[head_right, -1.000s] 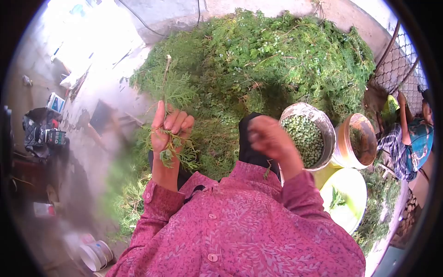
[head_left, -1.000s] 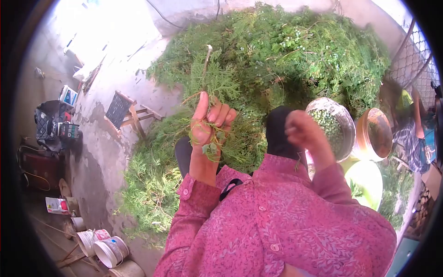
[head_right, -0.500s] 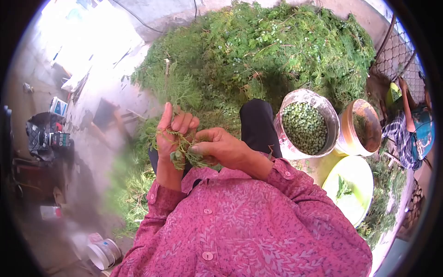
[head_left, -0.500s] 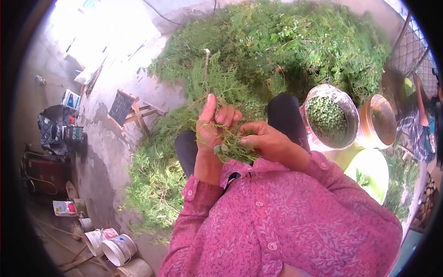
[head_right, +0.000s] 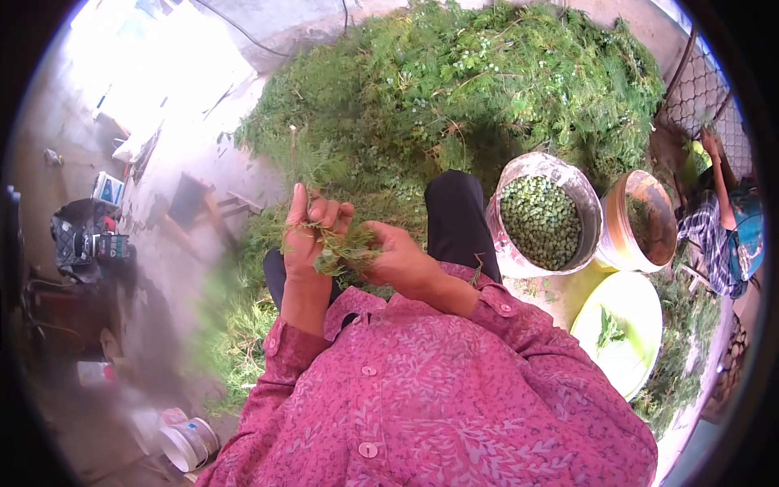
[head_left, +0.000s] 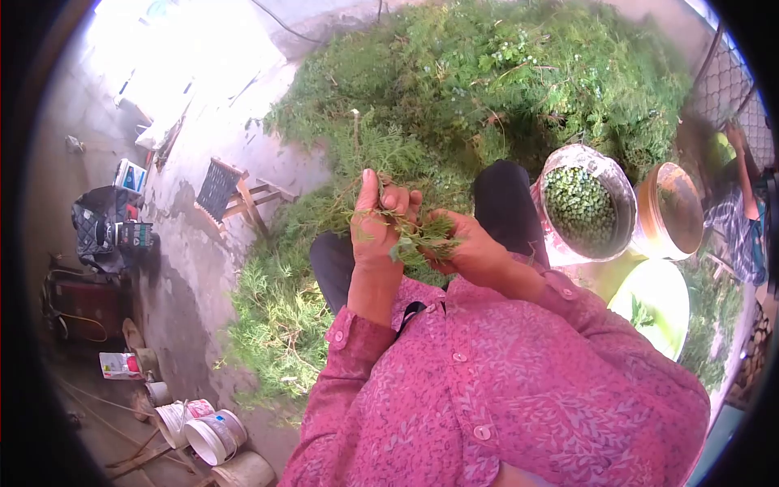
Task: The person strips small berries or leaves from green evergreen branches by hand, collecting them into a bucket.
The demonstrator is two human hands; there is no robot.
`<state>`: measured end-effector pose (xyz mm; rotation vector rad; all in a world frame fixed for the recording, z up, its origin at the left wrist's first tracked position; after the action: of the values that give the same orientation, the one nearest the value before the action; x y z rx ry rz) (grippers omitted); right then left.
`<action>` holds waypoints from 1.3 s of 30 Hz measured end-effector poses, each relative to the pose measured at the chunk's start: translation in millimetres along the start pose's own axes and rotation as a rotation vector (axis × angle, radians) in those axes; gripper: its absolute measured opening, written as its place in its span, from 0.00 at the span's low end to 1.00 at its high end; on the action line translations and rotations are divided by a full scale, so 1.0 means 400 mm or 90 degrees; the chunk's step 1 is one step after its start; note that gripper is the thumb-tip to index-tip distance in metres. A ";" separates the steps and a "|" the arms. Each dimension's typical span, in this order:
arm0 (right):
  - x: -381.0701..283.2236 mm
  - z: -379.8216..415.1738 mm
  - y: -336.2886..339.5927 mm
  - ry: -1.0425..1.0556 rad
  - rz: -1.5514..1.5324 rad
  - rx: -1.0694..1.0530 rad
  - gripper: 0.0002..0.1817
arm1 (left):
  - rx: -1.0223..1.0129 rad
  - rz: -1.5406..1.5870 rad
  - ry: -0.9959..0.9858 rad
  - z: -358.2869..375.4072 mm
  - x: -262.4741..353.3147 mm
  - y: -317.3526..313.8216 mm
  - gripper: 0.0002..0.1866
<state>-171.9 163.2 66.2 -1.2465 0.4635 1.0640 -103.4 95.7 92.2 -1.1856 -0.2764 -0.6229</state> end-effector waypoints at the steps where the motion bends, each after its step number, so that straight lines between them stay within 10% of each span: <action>1: -0.014 -0.002 -0.004 0.022 0.030 0.019 0.12 | -0.004 -0.048 -0.001 -0.004 -0.006 0.009 0.15; 9: -0.072 0.014 -0.022 0.158 0.095 0.014 0.16 | 0.115 -0.125 -0.063 0.012 0.002 0.028 0.14; 17: 0.040 -0.022 -0.007 -0.094 -0.253 -0.034 0.14 | 0.100 -0.167 -0.051 0.019 -0.008 0.017 0.16; 29: 0.026 -0.001 -0.032 -0.095 -0.132 -0.176 0.11 | 0.026 -0.124 -0.070 0.002 0.008 0.016 0.13; 39: 0.019 0.004 -0.042 -0.067 -0.139 -0.117 0.19 | 0.147 -0.194 -0.342 0.020 0.126 0.018 0.13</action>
<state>-154.6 168.5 69.7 -1.3613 0.1464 0.9965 -58.0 89.3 115.4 -1.0769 -0.9726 -0.5074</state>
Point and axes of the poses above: each hand's wrist, its own z-axis away from the middle knuckle, its own y-axis out of the back of the hand, x = y × z, the point moved 10 cm from there along -z, towards the middle knuckle, and after that the axes turned 12 degrees about x, right-handed, at the moved point
